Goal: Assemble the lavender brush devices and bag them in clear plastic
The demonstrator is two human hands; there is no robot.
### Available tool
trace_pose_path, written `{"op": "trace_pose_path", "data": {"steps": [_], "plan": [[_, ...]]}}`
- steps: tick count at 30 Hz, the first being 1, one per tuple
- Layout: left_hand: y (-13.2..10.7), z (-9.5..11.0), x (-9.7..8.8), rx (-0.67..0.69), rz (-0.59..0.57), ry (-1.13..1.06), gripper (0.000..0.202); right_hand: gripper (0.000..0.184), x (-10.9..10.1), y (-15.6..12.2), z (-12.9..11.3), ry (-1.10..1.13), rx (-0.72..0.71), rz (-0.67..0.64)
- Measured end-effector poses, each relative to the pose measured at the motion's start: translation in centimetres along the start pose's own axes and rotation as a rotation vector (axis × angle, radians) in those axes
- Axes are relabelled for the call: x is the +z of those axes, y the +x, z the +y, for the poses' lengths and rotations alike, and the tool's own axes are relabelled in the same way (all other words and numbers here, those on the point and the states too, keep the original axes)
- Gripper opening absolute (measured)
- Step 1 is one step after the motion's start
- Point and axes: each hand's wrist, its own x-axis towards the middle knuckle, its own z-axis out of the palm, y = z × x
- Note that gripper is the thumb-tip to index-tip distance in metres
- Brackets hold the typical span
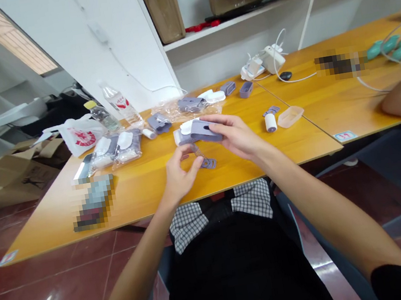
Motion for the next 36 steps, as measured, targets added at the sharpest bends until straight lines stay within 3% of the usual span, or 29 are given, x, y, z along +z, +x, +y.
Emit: {"op": "trace_pose_path", "data": {"steps": [7,15,27,36], "plan": [[0.3,-0.3,0.6,0.072,-0.075,-0.029,0.02,0.023,1.5,-0.1,-0.6,0.039,-0.009,-0.009],[0.3,-0.4,0.6,0.053,-0.091,-0.041,0.013,0.028,0.9,-0.1,-0.6,0.026,0.057,-0.03],[0.3,-0.1,0.6,-0.021,-0.11,-0.051,0.017,0.028,1.5,-0.7,-1.2,-0.076,-0.024,-0.047],[0.4,0.0,0.6,-0.053,-0.124,-0.055,0.018,0.02,1.4,-1.4,-2.1,-0.353,-0.196,-0.076]]}}
